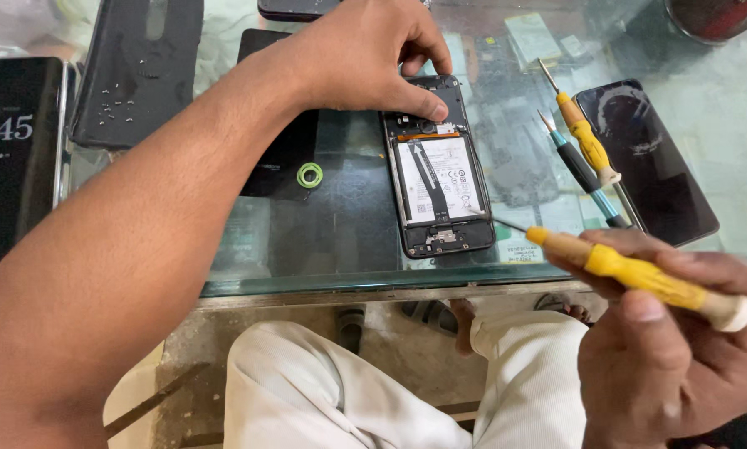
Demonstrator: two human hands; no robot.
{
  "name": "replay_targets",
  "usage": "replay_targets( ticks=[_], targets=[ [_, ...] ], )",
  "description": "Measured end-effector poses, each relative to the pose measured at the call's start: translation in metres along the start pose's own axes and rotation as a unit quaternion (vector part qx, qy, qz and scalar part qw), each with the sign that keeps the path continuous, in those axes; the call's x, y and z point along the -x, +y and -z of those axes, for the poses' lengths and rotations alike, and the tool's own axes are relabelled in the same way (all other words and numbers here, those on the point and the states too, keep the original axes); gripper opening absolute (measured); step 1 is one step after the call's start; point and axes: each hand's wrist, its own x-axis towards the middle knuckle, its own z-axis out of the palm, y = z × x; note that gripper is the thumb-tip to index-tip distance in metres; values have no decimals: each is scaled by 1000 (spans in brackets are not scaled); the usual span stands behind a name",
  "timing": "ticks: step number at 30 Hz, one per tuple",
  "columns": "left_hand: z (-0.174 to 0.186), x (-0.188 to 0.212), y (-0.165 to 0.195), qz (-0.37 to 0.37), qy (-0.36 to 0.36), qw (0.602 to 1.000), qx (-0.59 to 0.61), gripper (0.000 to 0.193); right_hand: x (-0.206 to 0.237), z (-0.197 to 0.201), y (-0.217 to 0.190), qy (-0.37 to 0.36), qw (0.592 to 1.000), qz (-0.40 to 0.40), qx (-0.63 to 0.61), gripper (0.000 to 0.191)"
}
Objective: The person uses a screwdriver and a plastic pry tool to work on the internal components of a disassembled smartphone. They repeatedly loosen and tighten screws near the bottom of the device and adjust small parts around the battery area.
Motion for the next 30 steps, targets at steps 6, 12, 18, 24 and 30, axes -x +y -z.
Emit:
replay_targets(
  ticks=[6, 12, 18, 24, 30],
  targets=[
    [1, 0, -3, -36, -6, 999, 2, 42, 15, 12, 14, -25, 996, 22, 80, 18],
    [2, -1, -3, -29, -9, 1000, 1, 42, 13, 16, 21, -18, 993, 44, 112, 20],
    [2, 0, -1, -21, -12, 1000, 5, 41, 5, 20, 13, -38, 989, 24, 142, 24],
    [2, -1, -1, -19, -11, 1000, 1, 40, -22, 2, -11, -96, 984, 14, 151, 24],
    [2, -1, 0, -14, -10, 1000, 1, 42, -78, -16, -40, -226, 891, 26, 392, 22]
  ],
)
